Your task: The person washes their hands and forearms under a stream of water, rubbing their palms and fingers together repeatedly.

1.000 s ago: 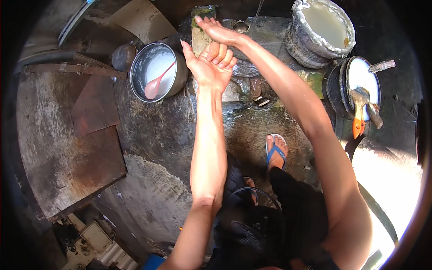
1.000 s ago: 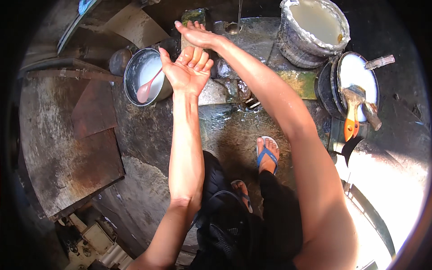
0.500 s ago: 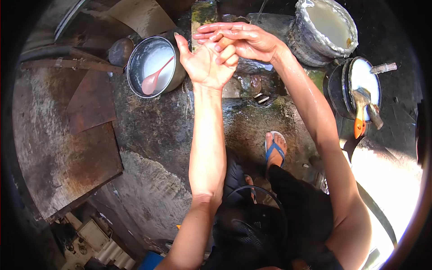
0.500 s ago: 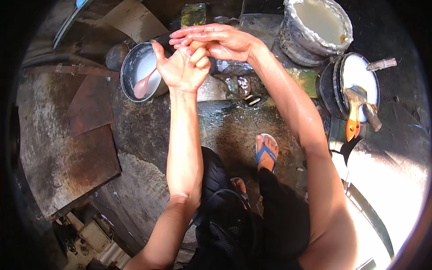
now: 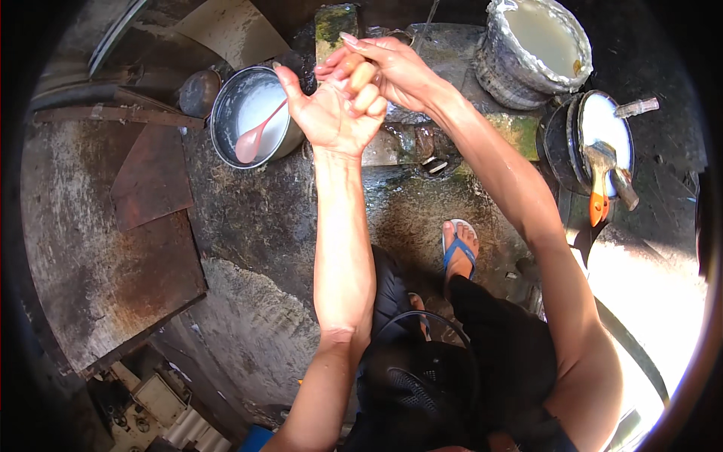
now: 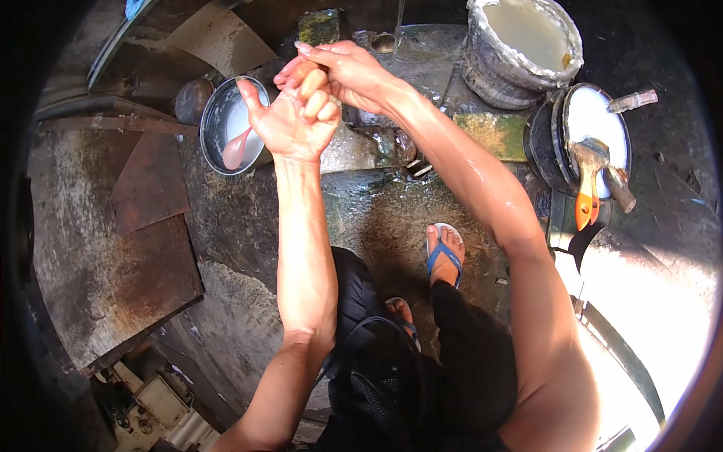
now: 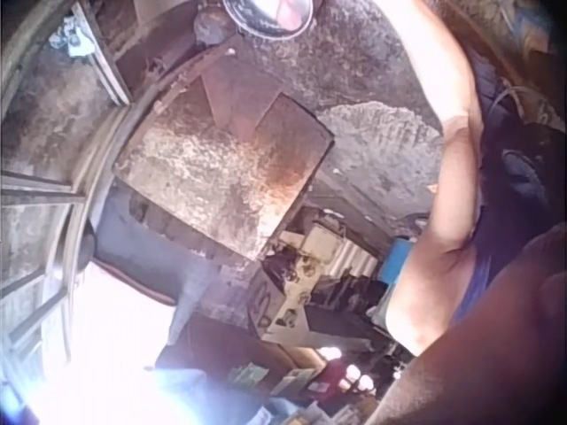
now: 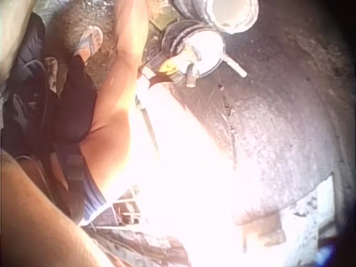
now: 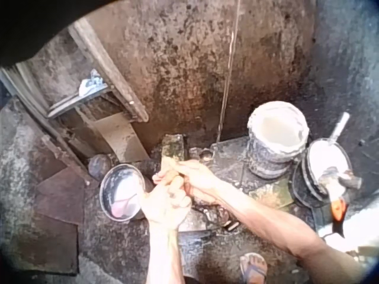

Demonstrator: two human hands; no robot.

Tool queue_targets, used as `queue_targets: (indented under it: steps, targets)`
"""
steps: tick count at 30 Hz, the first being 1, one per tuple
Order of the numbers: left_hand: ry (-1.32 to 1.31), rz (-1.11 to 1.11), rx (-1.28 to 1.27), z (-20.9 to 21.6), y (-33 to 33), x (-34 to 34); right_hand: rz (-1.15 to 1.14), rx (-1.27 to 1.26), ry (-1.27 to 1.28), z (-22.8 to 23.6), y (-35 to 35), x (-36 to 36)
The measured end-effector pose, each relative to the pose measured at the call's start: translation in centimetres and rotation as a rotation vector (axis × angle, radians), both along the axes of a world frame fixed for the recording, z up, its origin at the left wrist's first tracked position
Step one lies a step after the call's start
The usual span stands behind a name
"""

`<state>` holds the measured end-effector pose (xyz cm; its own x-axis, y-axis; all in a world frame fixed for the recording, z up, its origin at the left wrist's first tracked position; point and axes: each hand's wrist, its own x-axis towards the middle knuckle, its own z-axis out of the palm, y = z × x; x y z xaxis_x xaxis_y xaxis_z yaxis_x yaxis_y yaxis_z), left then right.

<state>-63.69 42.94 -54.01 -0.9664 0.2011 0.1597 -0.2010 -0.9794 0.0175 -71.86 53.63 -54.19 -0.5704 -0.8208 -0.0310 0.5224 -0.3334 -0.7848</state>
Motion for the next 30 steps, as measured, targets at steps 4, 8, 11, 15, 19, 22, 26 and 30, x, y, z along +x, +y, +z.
queue_targets:
  steps: [4,8,11,15,19,22,26,30]
  targets:
    - [0.034,0.017,-0.08,-0.2,-1.1,0.3,-0.02,-0.105,-0.092,-0.2,-0.5,1.2]
    - [-0.005,-0.031,-0.234,0.0,0.1,-0.1,-0.066,0.114,0.064,0.0,0.6,-0.2]
    - [0.023,-0.056,-0.167,0.0,-0.2,0.3,-0.044,0.082,0.099,-0.2,0.4,-0.5]
    - [0.192,-0.125,0.041,0.5,-0.5,0.5,0.222,-0.25,0.063,-0.5,1.4,-1.5]
    - [0.267,-0.147,0.064,0.9,0.9,0.4,0.322,-0.362,0.188,-1.0,2.1,-2.7]
    - [0.245,-0.187,0.041,0.7,0.7,0.5,0.419,-0.283,0.238,-0.5,2.8,-3.2]
    - [0.072,-0.092,-0.07,0.8,0.6,0.6,0.314,-0.144,0.212,-0.1,2.5,-2.7]
    - [-0.109,0.091,-0.485,0.9,1.2,0.1,0.057,0.104,0.295,-0.4,0.7,-1.9]
